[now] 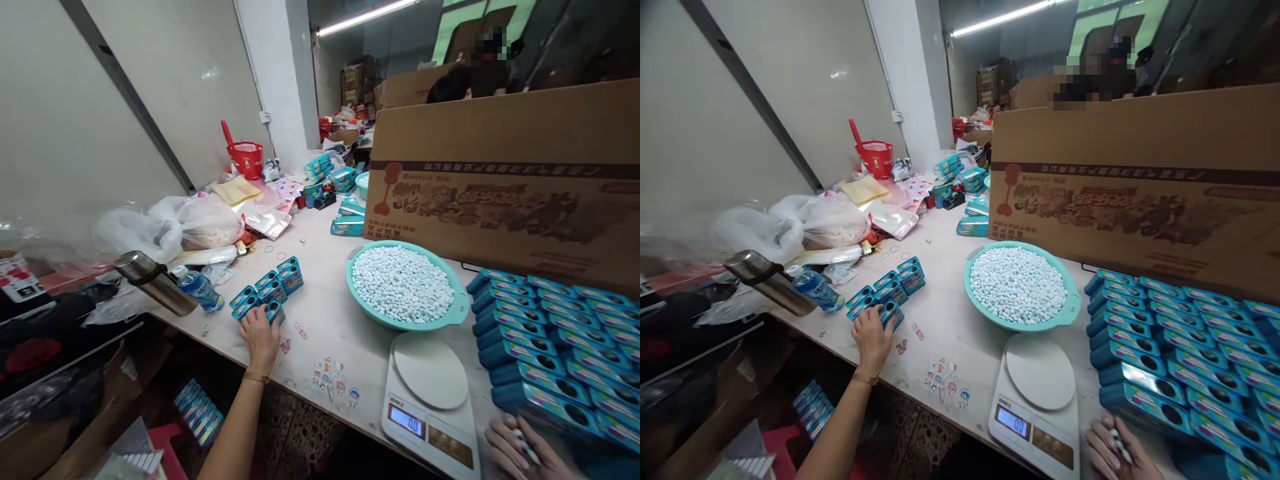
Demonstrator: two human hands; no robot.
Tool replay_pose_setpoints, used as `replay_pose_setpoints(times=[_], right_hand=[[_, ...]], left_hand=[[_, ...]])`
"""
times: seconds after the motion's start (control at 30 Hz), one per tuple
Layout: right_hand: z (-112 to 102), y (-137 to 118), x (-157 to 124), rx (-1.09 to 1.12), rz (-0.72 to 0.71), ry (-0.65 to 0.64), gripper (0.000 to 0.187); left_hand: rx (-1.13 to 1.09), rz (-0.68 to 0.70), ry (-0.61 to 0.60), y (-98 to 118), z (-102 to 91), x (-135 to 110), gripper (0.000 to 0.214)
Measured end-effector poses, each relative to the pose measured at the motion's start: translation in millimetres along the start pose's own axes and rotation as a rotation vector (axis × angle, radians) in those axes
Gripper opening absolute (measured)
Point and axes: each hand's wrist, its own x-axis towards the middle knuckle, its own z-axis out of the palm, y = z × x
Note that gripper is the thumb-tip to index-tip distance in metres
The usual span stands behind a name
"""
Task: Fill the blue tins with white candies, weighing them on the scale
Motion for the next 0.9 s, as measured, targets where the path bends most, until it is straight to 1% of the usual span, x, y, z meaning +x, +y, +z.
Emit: replay_pose_setpoints(times=[0.07,0.13,0.2,0.23,0.3,0.33,0.4,0.43,0.5,0.53,0.6,0.63,0.7,0.77,0.83,0.9], right_hand=[[8,7,0,0.059,-0.026,-0.065,0.029],[17,10,-4,0.123,-0.018,-0.069,0.031],[26,11,-10,0.193,-0.003,-0.068,0.032],[30,10,-13,0.222,-0.015,-0.061,0.031],[39,7,-18,0.252,-0.040,-0.053,0.026],[43,5,-20,0.259,-0.046,-0.053,0.024],[50,-1,-22,0.273,-0.064,-0.058,0.019],[52,-4,-23,0.282,-0.079,-0.064,0.017],[57,-11,-26,0.306,-0.113,-0.075,0.014],[59,-15,-27,0.318,-0.127,-0.082,0.012],[61,-22,-31,0.330,-0.146,-0.097,0.012],[61,-24,-33,0.332,-0.157,-0.101,0.012],[61,-28,-35,0.337,-0.183,-0.094,0.013],[58,-31,-37,0.343,-0.205,-0.069,0.012],[57,-32,-37,0.332,-0.224,-0.051,0.011],[56,-34,-37,0.296,-0.248,-0.035,0.009]], left_hand=[[-0.087,0.037,0.000,-2,1.3,-2,0.035],[-0.208,0.069,-0.002,4,-1.2,-5,0.036],[-0.333,0.121,-0.005,17,-7.8,-12,0.036],[-0.401,0.159,-0.015,27,-12.3,-17,0.037],[-0.550,0.257,-0.078,56,-22.1,-33,0.038],[-0.630,0.313,-0.136,73,-26.5,-43,0.038],[-0.791,0.439,-0.293,112,-31.1,-65,0.039],[-0.865,0.503,-0.377,131,-30.4,-76,0.041],[-0.982,0.620,-0.507,168,-21.5,-94,0.045],[-1.021,0.665,-0.546,184,-14.0,-101,0.046],[-1.056,0.728,-0.577,210,3.9,-110,0.048],[-1.054,0.749,-0.586,219,12.3,-112,0.048],[-1.021,0.787,-0.607,230,23.5,-113,0.050],[-0.967,0.807,-0.592,232,24.2,-110,0.053],[-0.930,0.766,-0.489,226,14.9,-104,0.059],[-0.935,0.636,-0.333,213,0.8,-96,0.066]])
